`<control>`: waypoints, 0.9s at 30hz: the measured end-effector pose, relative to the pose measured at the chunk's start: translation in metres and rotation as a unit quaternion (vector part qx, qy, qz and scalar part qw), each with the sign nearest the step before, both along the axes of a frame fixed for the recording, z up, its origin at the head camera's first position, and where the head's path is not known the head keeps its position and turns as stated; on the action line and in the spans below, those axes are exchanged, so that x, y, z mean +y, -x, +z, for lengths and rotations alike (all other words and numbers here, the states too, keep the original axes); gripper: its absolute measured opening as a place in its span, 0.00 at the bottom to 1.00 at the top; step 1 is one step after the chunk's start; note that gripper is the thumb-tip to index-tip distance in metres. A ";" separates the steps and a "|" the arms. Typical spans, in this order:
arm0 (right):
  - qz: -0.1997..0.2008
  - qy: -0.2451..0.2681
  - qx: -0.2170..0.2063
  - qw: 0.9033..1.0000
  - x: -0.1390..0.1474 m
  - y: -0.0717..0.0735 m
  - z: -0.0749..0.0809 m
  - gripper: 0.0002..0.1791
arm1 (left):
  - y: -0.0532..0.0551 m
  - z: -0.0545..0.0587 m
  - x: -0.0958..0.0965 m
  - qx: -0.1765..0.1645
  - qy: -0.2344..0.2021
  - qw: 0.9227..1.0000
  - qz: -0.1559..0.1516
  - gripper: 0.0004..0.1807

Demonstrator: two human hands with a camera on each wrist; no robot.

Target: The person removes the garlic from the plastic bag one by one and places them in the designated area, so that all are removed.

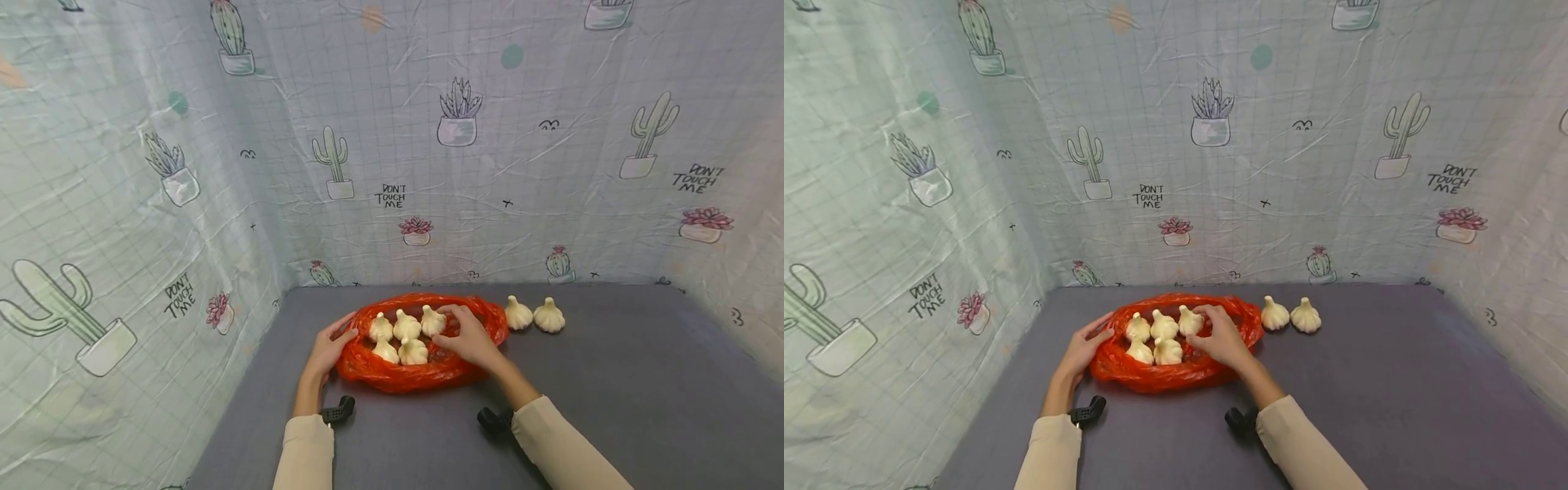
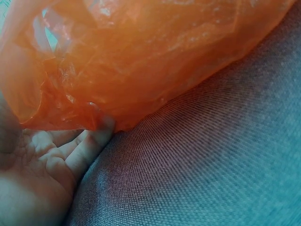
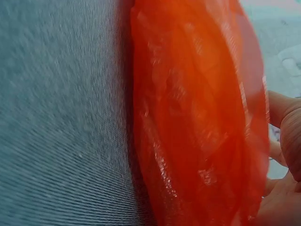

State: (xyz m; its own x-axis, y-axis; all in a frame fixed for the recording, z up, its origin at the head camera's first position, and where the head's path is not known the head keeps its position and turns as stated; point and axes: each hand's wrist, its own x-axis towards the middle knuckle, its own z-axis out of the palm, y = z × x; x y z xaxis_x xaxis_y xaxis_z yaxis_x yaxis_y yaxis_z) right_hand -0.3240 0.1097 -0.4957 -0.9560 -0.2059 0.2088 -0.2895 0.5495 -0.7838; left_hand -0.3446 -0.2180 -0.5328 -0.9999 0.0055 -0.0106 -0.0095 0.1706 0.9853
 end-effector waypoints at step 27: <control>0.008 -0.020 -0.053 0.998 -0.008 0.038 -0.012 0.36 | 0.002 -0.001 0.001 -0.009 -0.003 1.000 -0.002 0.26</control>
State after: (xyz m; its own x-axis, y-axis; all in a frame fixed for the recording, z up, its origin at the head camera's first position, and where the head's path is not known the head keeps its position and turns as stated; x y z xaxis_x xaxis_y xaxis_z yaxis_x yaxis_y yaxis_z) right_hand -0.3621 0.1018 -0.5078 -0.9687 -0.2280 0.0978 -0.2152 0.5760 -0.7886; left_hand -0.3468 -0.2172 -0.5337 -0.9995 0.0100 -0.0294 -0.0274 0.1643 0.9860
